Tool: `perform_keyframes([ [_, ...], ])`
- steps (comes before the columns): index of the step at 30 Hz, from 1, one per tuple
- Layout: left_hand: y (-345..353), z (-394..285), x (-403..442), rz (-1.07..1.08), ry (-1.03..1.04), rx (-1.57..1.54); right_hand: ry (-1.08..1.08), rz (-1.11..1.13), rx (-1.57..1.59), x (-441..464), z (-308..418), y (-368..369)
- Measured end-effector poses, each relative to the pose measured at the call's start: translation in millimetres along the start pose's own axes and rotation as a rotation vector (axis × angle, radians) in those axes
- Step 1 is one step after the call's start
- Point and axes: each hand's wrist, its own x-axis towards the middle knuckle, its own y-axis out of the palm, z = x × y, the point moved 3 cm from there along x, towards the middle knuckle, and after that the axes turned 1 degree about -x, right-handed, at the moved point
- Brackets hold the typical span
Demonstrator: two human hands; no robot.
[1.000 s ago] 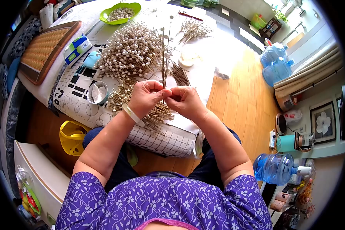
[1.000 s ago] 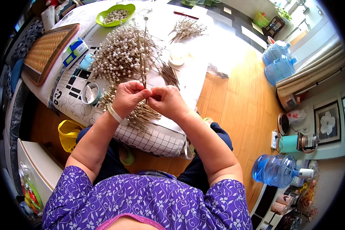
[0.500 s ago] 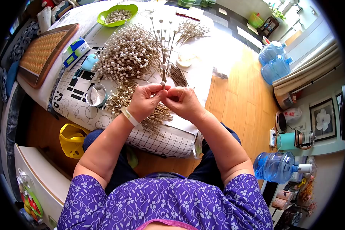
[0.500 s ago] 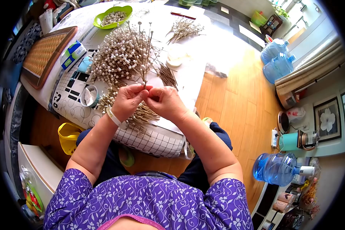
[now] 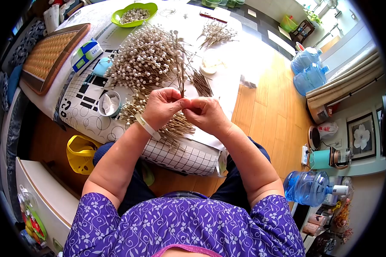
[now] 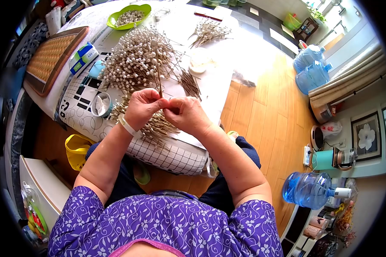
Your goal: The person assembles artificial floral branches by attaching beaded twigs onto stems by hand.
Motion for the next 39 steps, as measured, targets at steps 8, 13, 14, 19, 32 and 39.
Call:
perform_keyframes([
  [8, 4.4, -3.7, -1.8, 0.025, 0.033, 0.138, 0.107, 0.045, 0.035, -2.0, -4.5, -2.6],
  [13, 2.0, -4.6, -1.6, 0.009, 0.003, 0.079, 0.105, 0.080, 0.045, -2.4, -4.2, -0.4],
  [14, 0.5, -3.2, -0.6, 0.028, 0.012, 0.124, 0.081, 0.063, 0.038, -2.9, -3.6, 0.3],
  [19, 3.8, -2.0, -1.6, 0.078, 0.019, 0.157, 0.072, 0.081, -0.022, -3.2, -7.7, 0.3],
  [32, 0.5, 1.2, 1.3, 0.053, 0.004, 0.034, 0.137, 0.083, 0.073, -6.8, -8.9, 0.2],
  [39, 5.8, -2.4, -3.2, 0.050, 0.021, 0.191, 0.104, -0.010, 0.111, -6.6, -16.3, 1.1],
])
